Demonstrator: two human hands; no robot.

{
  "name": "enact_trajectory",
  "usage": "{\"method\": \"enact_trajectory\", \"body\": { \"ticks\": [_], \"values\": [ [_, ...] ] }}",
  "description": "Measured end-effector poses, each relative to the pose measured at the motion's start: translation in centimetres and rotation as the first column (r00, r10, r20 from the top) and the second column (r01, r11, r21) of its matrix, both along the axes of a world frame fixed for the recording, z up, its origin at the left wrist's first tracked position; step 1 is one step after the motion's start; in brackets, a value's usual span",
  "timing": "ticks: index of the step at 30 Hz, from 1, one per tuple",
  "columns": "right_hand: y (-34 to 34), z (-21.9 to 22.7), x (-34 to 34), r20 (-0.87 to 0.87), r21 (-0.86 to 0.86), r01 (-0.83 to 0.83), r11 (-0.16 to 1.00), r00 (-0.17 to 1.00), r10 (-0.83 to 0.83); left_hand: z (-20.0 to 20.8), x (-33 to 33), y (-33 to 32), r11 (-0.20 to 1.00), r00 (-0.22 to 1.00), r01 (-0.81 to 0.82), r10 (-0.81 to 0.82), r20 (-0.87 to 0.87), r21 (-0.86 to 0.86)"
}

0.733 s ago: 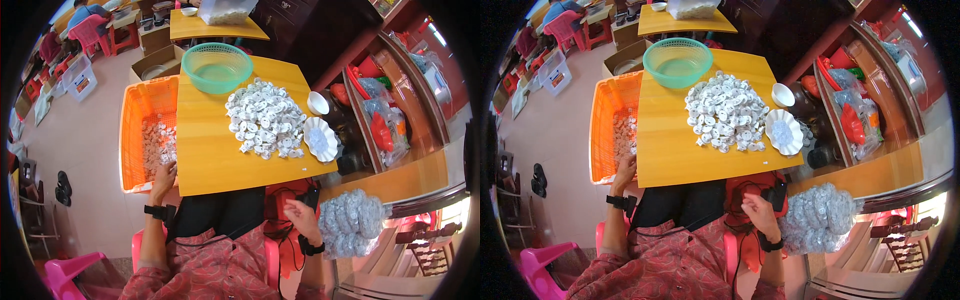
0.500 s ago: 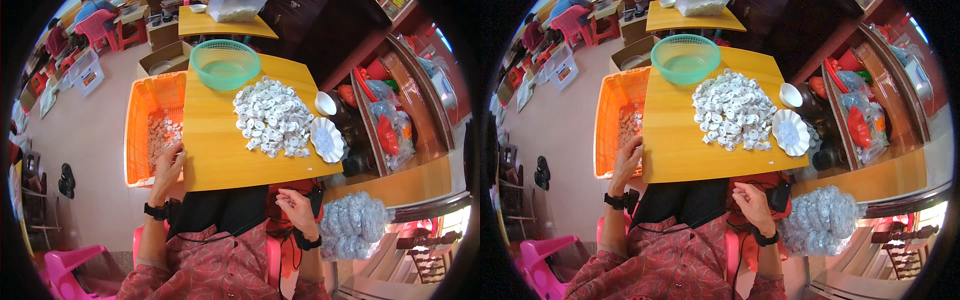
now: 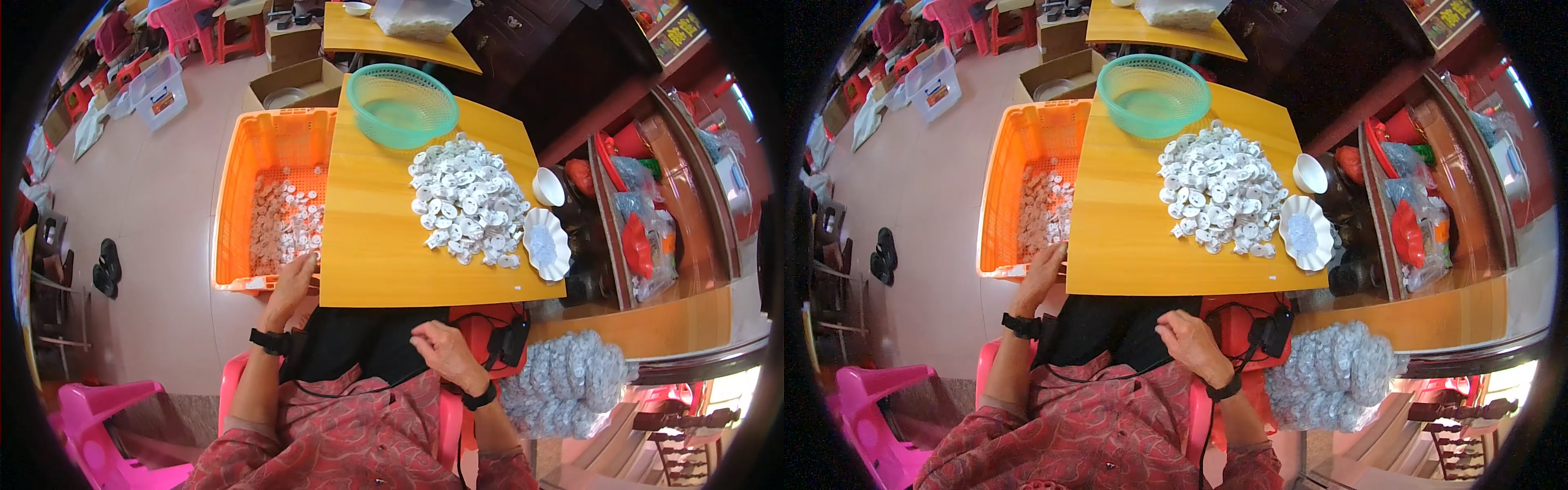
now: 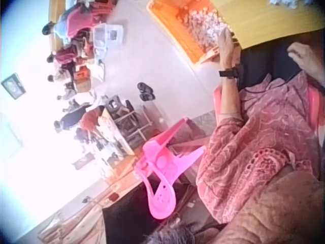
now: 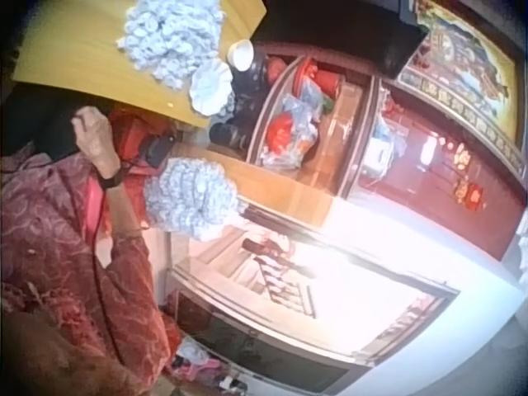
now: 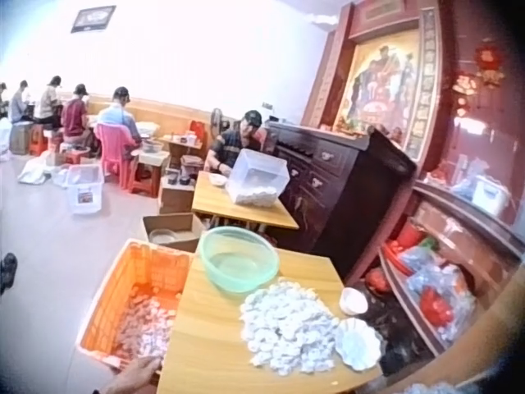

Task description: Sorting and inspecting small white plastic components from an orange crate into a green sieve.

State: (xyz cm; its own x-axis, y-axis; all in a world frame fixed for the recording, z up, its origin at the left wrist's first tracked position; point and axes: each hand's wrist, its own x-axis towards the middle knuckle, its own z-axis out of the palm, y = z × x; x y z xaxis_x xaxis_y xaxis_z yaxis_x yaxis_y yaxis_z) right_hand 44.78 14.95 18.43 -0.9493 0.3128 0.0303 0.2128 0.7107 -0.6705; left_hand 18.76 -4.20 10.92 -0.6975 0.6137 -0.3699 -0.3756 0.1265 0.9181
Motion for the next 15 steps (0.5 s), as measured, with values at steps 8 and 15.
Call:
{"method": "enact_trajectory", "body": {
  "ticks": [8,15],
  "values": [
    [1.0,-2.6,0.2,0.276,-0.231,0.001,0.973,0.959,0.065,-3.8,2.1,-0.3,0.93,0.8,0.358,-0.353,-0.485,-0.086],
    [0.2,-1.1,0.0,0.347,-0.273,0.1,0.957,0.938,0.001,-2.6,2.3,0.2,0.935,0.843,0.336,-0.352,-0.406,-0.112]
  ]
}}
